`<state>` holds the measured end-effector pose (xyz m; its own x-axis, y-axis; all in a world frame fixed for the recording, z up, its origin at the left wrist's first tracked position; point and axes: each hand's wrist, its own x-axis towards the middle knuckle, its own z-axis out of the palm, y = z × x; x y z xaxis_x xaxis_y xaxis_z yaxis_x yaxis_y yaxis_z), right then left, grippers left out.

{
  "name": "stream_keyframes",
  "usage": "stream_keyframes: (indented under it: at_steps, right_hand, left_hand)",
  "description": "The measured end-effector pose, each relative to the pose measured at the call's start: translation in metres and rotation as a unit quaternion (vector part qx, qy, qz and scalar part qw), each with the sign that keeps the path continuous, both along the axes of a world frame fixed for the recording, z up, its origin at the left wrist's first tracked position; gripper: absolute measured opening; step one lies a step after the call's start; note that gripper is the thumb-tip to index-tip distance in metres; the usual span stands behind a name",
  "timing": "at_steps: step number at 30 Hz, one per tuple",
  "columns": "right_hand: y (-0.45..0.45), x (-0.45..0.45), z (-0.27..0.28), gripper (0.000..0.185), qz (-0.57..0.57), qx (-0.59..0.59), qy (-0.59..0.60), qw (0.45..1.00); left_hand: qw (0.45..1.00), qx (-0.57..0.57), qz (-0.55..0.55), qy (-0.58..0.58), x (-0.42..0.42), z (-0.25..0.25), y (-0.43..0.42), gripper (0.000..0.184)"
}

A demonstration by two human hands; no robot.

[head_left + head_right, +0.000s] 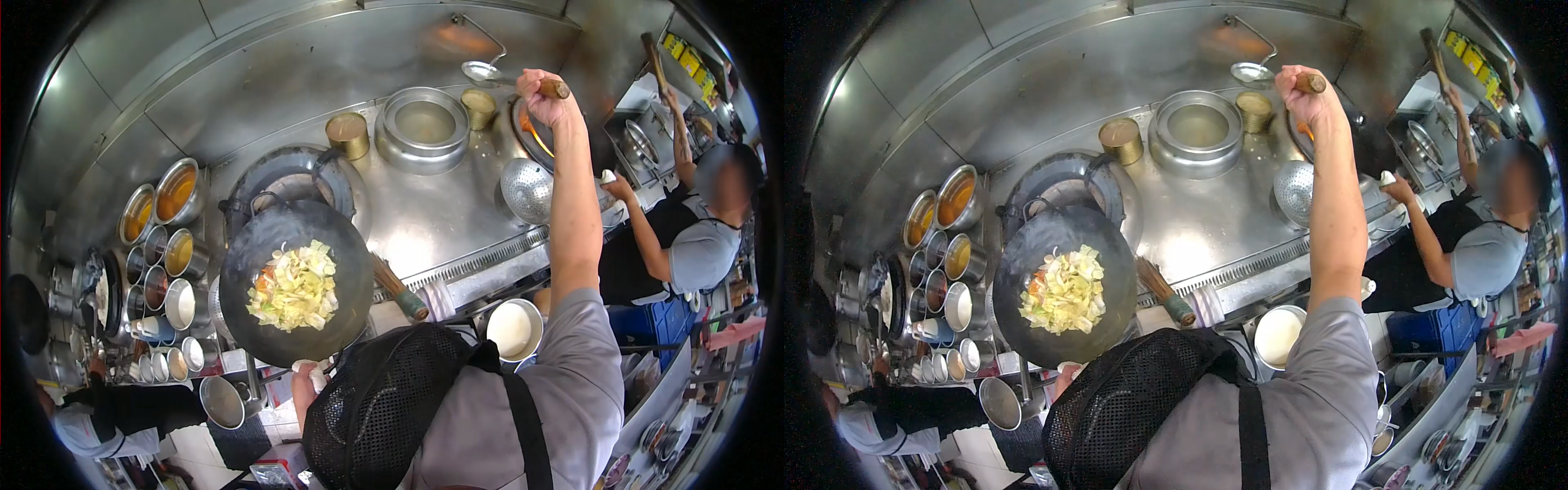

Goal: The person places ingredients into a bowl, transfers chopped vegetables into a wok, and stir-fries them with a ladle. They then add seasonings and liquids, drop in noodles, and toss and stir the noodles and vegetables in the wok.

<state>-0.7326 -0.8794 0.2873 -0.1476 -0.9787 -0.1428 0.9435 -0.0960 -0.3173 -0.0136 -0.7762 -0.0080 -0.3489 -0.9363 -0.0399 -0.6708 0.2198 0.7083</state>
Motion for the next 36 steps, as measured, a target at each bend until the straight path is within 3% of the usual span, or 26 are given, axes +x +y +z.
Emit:
stream_keyframes:
  at_steps: [1,3,4,6,7,8,9,15,16,18,19,21,22,23,24,33,36]
  right_hand:
    - [0.0,-0.001,0.001,0.012,0.006,0.005,-0.01,1.0]
    - [0.0,-0.002,0.002,0.011,-0.002,-0.002,0.007,1.0]
    - [0.0,-0.002,0.002,0.011,-0.01,-0.008,0.023,1.0]
    - [0.0,-0.002,0.002,0.01,-0.01,-0.009,0.024,1.0]
    - [0.0,-0.003,0.001,0.01,-0.01,-0.008,0.025,1.0]
    - [-0.001,-0.004,0.001,0.01,-0.01,-0.008,0.026,1.0]
    - [-0.001,-0.006,0.0,0.01,-0.008,-0.007,0.022,1.0]
    - [-0.001,-0.006,0.003,0.01,0.002,-0.006,0.02,1.0]
    - [-0.001,-0.005,0.004,0.01,0.006,-0.003,0.014,1.0]
    - [-0.001,-0.004,0.006,0.011,0.006,-0.004,0.014,1.0]
    - [-0.001,-0.003,0.006,0.011,0.006,-0.006,0.013,1.0]
    - [-0.001,-0.003,0.008,0.011,0.008,-0.009,0.017,1.0]
    - [-0.001,-0.003,0.009,0.011,0.01,-0.011,0.02,1.0]
    - [-0.001,-0.003,0.009,0.011,0.011,-0.011,0.02,1.0]
    - [-0.001,-0.003,0.01,0.011,0.006,-0.014,0.025,1.0]
    - [0.0,-0.002,0.014,0.011,-0.005,-0.004,0.022,1.0]
    - [-0.001,-0.005,0.012,0.011,-0.006,-0.005,0.029,1.0]
  left_hand:
    - [1.0,0.0,-0.001,0.0,-0.002,0.001,-0.001,0.02]
    - [0.958,0.202,0.148,0.139,-0.008,0.006,-0.003,0.028]
    - [0.958,0.202,0.148,0.14,-0.008,0.003,-0.005,0.028]
    - [0.876,0.325,0.248,0.256,-0.005,-0.007,-0.008,0.04]
    - [0.876,0.326,0.248,0.257,-0.003,-0.008,-0.006,0.04]
    - [0.959,0.196,0.158,0.13,0.001,-0.01,-0.003,0.041]
    - [0.996,0.057,0.061,-0.003,0.003,-0.012,-0.002,0.042]
    - [0.996,0.056,0.06,-0.025,-0.005,0.004,0.0,0.041]
    - [0.996,0.056,0.06,-0.025,-0.006,0.003,-0.002,0.041]
    - [0.942,0.236,0.169,0.169,-0.006,-0.001,-0.006,0.03]
    - [0.942,0.235,0.169,0.169,-0.008,0.005,-0.005,0.03]
    - [0.998,0.049,0.036,0.0,-0.012,0.019,0.001,0.022]
    - [0.998,0.049,0.036,0.0,-0.012,0.015,0.0,0.022]
    - [0.973,0.158,0.123,0.119,-0.013,0.007,-0.002,0.024]
    - [0.914,0.263,0.205,0.233,-0.013,0.002,-0.004,0.026]
    - [0.891,0.281,0.241,0.264,-0.015,-0.004,-0.003,0.025]
    - [0.91,0.263,0.22,0.232,-0.013,-0.005,-0.003,0.024]
